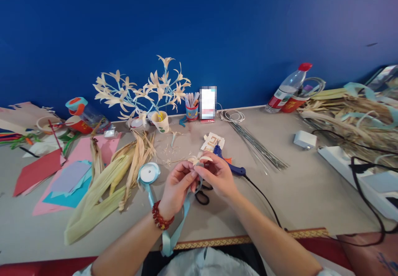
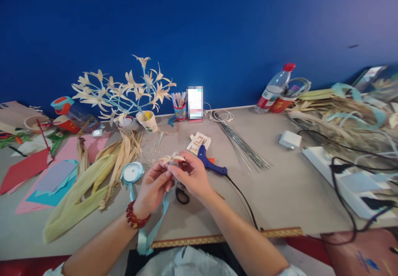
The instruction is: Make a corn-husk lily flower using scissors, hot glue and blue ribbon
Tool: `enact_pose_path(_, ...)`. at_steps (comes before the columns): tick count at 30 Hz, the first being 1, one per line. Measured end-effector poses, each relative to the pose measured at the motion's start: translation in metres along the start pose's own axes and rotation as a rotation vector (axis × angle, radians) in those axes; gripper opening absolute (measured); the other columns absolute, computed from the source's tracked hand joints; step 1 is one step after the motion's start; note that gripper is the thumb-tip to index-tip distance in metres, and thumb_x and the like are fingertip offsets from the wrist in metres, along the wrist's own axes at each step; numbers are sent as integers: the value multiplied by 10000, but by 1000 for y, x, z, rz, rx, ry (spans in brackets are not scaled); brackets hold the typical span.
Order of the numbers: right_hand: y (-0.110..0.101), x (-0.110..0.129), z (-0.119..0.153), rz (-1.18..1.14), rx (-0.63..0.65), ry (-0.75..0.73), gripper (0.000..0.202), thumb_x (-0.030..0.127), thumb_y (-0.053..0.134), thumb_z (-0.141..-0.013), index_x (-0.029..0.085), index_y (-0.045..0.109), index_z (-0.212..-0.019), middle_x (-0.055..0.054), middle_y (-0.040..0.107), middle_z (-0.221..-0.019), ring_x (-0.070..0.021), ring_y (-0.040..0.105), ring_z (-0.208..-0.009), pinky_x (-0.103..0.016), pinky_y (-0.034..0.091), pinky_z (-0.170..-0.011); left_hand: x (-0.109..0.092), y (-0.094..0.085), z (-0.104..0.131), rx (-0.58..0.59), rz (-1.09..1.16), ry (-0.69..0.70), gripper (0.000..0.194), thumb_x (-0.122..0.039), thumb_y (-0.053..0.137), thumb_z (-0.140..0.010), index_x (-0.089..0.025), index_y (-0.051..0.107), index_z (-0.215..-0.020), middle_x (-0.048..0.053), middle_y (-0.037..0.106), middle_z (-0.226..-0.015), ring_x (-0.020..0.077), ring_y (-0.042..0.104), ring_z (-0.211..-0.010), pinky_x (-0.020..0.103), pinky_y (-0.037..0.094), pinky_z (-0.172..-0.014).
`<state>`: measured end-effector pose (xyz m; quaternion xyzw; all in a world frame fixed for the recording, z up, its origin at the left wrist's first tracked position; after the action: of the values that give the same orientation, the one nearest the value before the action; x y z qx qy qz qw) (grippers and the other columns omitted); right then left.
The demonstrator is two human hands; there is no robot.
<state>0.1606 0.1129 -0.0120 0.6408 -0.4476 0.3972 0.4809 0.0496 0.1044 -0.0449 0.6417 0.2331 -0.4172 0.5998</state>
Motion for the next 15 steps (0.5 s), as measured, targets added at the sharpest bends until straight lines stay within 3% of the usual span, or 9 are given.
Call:
enact_pose_path(5, 4, -8, 3, -99, 42, 92, 199, 342, 714, -781, 205, 572, -805, 4, 532, -805, -114, 562, -557, -239, 538, -446, -1, 3, 1, 2, -13, 5, 160, -240, 724, -772, -158, 590, -804, -18, 611, -676, 49, 511, -476, 159, 388, -445)
enact_pose_path(15, 10, -6, 3, -196, 49, 111, 244, 379, 711, -786, 200, 547, -762, 31, 537, -700, -120, 599, -496, -251, 546, -431, -3, 5, 0, -2, 9, -17, 129, -229, 722, -768, -156, 617, -781, -12, 624, -642, 57, 513, -483, 161, 399, -452)
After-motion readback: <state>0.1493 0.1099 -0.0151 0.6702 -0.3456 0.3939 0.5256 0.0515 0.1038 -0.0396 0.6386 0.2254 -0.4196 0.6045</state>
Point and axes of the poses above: each hand's wrist, its own z-axis away from the middle knuckle, its own y-axis out of the palm, x = y × z, the point moved 7 cm from there along -z, towards the middle knuckle
